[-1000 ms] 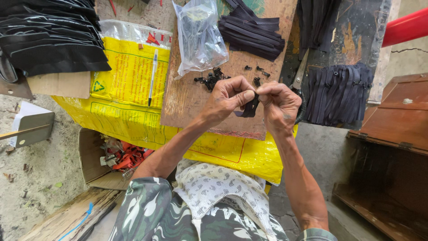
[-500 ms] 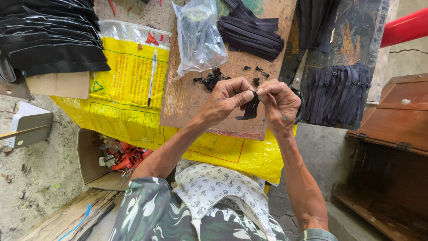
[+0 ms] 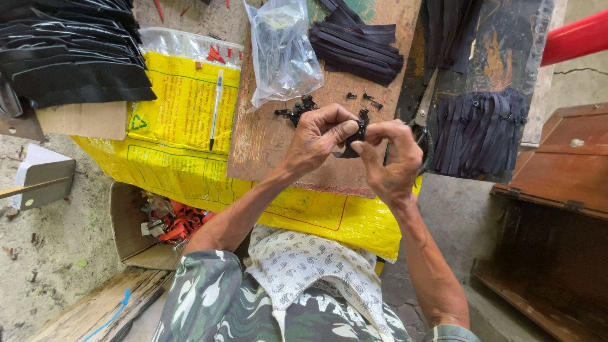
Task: The person sits at a workbench and attaches black zipper sliders to the ends of black zipper tape, threading the tape into each slider by hand and pressing it into place. They work through a pile of sliders one at a time, setting finished zippers onto a stack at the side of the bench.
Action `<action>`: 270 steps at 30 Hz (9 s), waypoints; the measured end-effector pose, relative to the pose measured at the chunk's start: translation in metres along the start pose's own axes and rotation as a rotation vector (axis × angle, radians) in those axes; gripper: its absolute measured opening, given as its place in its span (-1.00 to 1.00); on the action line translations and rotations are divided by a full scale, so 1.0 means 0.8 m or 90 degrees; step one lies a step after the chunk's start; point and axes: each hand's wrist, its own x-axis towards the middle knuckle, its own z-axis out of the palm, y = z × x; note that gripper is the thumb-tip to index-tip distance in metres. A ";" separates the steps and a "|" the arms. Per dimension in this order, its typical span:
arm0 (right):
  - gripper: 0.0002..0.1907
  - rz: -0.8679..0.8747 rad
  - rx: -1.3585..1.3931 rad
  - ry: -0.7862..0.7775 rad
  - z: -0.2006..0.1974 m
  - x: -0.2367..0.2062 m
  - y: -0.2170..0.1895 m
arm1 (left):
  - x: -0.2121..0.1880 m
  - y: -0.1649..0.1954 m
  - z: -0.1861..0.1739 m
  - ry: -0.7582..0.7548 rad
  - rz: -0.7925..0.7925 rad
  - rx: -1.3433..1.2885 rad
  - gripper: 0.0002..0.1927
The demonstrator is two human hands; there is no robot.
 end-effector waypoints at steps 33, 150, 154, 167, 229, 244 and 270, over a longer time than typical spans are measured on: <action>-0.70 0.239 0.095 -0.087 -0.004 -0.002 0.024 | 0.013 -0.010 0.014 0.130 -0.018 0.113 -0.77; -0.87 0.397 0.474 0.033 -0.011 0.008 0.055 | -0.011 0.019 0.023 0.065 0.060 0.089 -0.92; -0.88 0.447 0.512 0.022 -0.008 -0.008 0.065 | -0.018 0.017 0.012 0.002 0.098 0.231 -0.88; -0.93 0.039 -0.347 -0.036 -0.031 0.032 0.090 | -0.051 0.020 -0.034 0.109 -0.042 0.065 -0.94; -0.83 0.320 0.508 -0.104 -0.034 0.031 0.070 | 0.002 0.027 -0.011 -0.052 -0.043 0.055 -0.80; -0.85 0.287 0.489 -0.123 -0.036 0.033 0.062 | 0.004 0.021 -0.016 -0.080 -0.122 0.052 -0.80; -0.78 0.316 0.419 -0.016 -0.005 0.013 0.043 | 0.001 0.015 -0.014 -0.005 -0.089 0.051 -0.81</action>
